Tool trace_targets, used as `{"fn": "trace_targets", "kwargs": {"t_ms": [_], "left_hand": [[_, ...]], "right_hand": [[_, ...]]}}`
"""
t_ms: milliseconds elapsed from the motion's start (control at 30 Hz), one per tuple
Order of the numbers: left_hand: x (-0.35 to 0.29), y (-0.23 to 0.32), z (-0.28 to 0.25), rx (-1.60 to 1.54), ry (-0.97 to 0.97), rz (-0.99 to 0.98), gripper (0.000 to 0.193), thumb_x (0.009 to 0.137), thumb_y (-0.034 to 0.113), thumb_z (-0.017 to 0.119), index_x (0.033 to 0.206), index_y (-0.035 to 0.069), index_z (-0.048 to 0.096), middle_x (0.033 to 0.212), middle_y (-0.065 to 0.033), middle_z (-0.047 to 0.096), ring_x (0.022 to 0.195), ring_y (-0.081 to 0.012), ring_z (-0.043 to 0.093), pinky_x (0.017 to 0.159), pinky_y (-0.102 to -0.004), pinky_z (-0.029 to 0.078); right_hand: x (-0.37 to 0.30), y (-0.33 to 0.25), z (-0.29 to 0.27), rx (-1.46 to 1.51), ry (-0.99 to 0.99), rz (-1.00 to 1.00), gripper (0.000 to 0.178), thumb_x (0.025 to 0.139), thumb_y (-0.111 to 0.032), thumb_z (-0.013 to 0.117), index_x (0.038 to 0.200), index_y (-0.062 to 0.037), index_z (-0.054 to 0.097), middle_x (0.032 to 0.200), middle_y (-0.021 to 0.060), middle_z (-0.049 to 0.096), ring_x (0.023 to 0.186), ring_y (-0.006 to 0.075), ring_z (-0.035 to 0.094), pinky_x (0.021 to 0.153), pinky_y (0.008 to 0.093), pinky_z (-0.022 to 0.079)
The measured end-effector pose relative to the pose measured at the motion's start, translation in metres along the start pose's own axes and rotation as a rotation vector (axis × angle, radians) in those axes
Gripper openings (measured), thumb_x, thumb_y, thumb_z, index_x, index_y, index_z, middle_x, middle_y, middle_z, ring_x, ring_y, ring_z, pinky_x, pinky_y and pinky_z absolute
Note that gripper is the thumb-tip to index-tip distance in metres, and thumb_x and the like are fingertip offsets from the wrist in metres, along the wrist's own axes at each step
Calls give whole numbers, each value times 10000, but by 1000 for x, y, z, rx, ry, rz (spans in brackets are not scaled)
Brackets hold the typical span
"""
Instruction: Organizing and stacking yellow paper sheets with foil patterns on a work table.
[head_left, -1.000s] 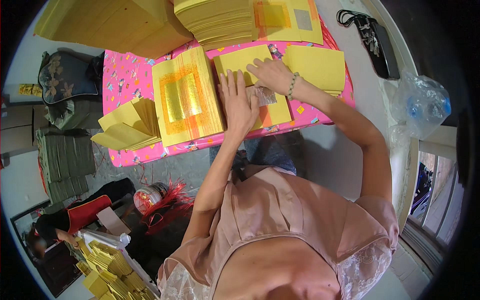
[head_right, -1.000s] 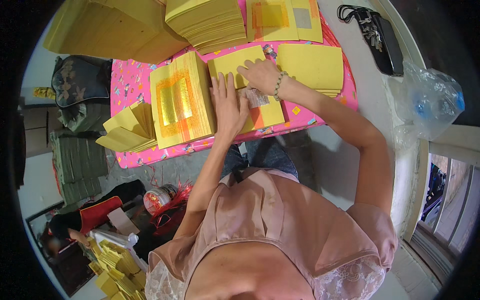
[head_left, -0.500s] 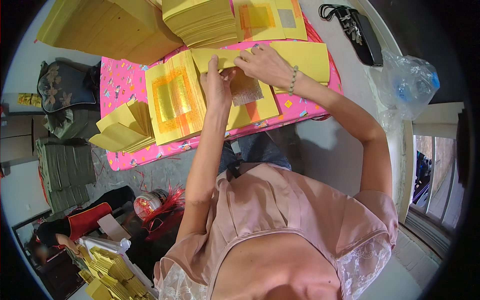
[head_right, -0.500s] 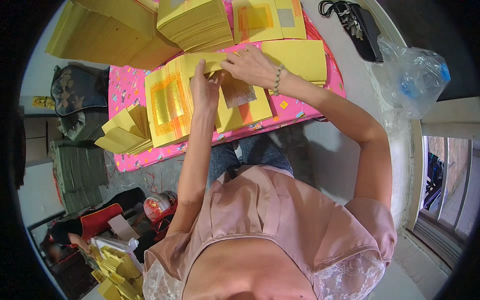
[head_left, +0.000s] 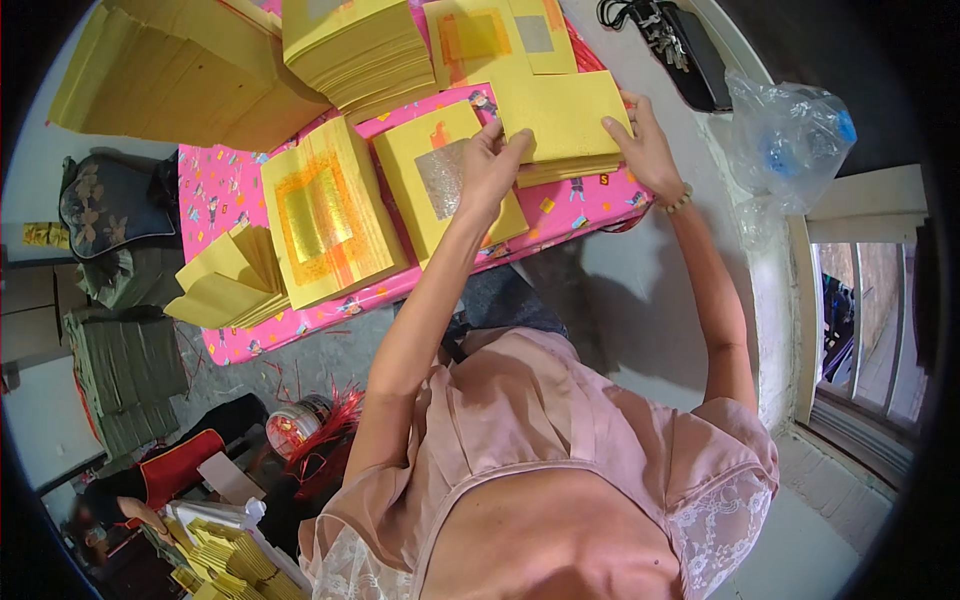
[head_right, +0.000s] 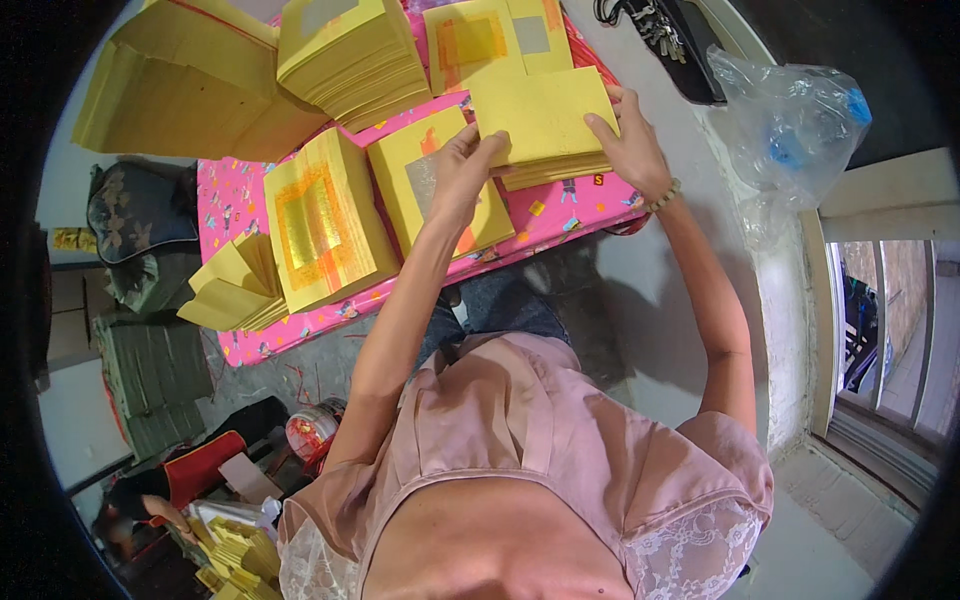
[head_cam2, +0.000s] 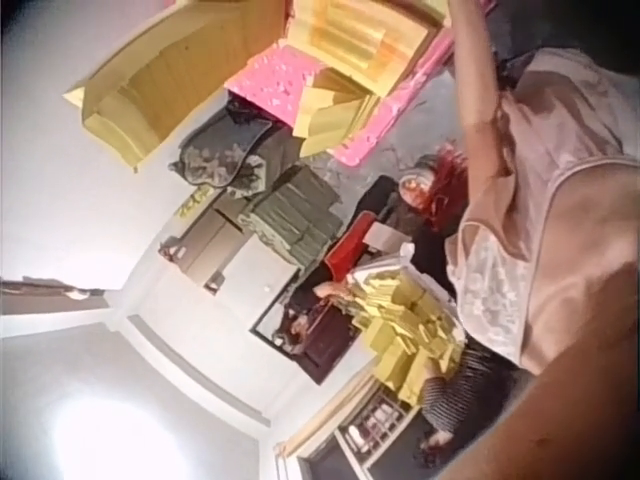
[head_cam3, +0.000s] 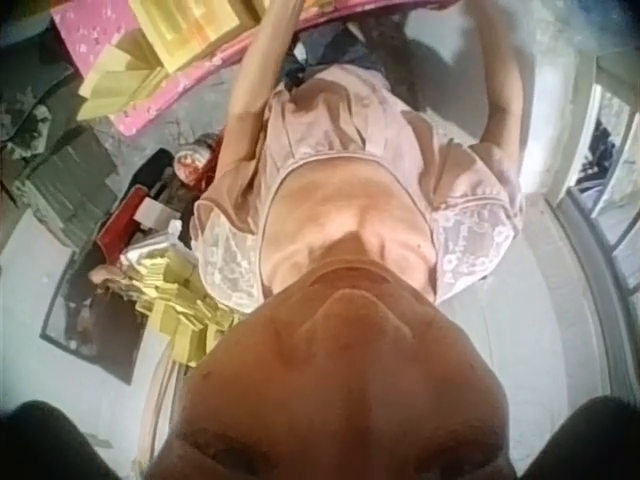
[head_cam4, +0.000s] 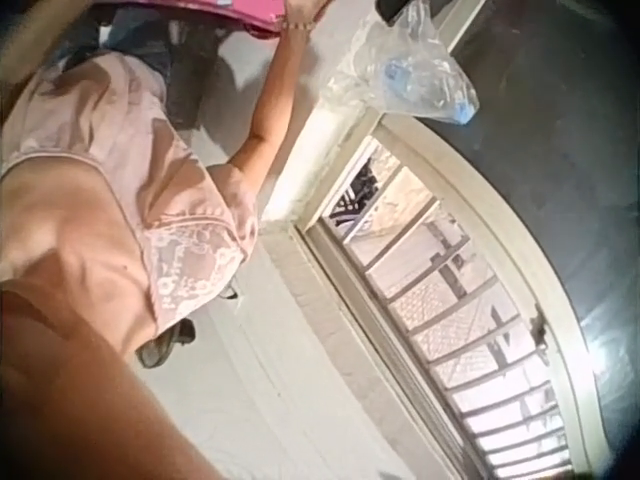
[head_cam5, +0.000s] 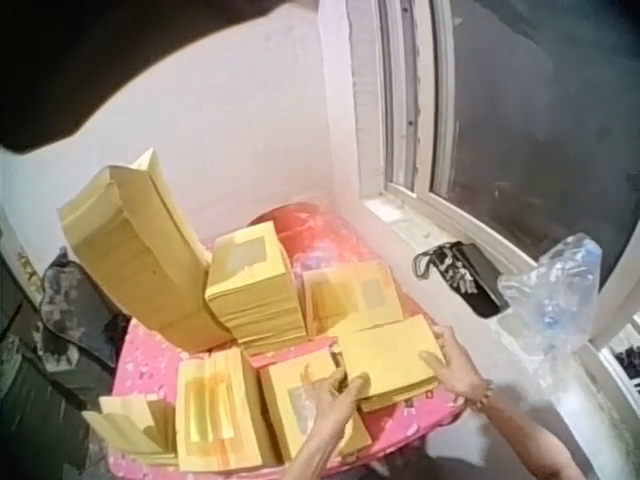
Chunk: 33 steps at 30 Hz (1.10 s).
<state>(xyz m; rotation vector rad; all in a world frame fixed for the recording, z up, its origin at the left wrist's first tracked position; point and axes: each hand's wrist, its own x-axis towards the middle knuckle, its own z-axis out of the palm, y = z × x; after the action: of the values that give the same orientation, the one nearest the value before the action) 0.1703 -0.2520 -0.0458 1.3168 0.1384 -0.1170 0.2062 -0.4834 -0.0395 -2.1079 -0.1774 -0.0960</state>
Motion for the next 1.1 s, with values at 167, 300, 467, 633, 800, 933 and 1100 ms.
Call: {"fn": "trace_targets", "kwargs": {"t_ms": [167,300,467,633,800,933,1100], "left_hand": [[30,-40,-14,454,15,91,338,826,211,718,1075,-9,655,745,-66,674,664,-146,645,596,-313,518],[30,-45,-9,616,37,67,408,777,244,756,1066,-25,655,730,-124,673,670,-217,662,625,-364,511],[23,-40,-11,682,77,60,423,754,238,768,1058,-33,654,738,-142,672,689,-266,667,644,-383,513],[27,-45,-14,712,49,77,459,782,224,779,1129,-35,628,800,-121,699,705,-177,670,627,-321,529],[9,-43,-18,569,85,87,556,714,145,793,1178,-67,573,851,-168,679,763,-276,687,695,-364,549],[-35,-26,-43,638,122,370,460,781,102,734,1191,-31,575,974,-188,631,839,-276,662,713,-351,558],[-93,-11,-82,999,-49,374,457,747,120,774,1155,14,599,985,-153,609,910,-345,592,812,-421,507]], "right_hand": [[5,38,10,-209,-3,-21,484,950,-190,599,1333,5,377,1083,178,630,1016,261,640,894,374,483],[3,70,16,-306,-7,-70,477,941,-204,602,1312,9,391,1162,200,590,1110,315,597,938,402,457],[3,33,19,-571,-60,-65,488,929,-225,624,1303,12,420,1290,213,512,1249,344,486,1000,410,412],[2,15,45,-875,-7,-464,644,938,-436,564,1458,-109,372,1454,182,396,1367,376,329,1076,495,318],[1,51,57,-880,-144,-412,628,958,-521,477,1478,-184,374,1500,161,352,1404,378,279,1106,533,262],[1,53,57,-844,-156,-398,622,957,-534,470,1468,-186,397,1508,161,346,1415,377,269,1118,541,244],[2,23,43,-838,-117,-461,535,963,-475,495,1383,-145,494,1429,162,436,1365,361,339,1086,531,279]]}}
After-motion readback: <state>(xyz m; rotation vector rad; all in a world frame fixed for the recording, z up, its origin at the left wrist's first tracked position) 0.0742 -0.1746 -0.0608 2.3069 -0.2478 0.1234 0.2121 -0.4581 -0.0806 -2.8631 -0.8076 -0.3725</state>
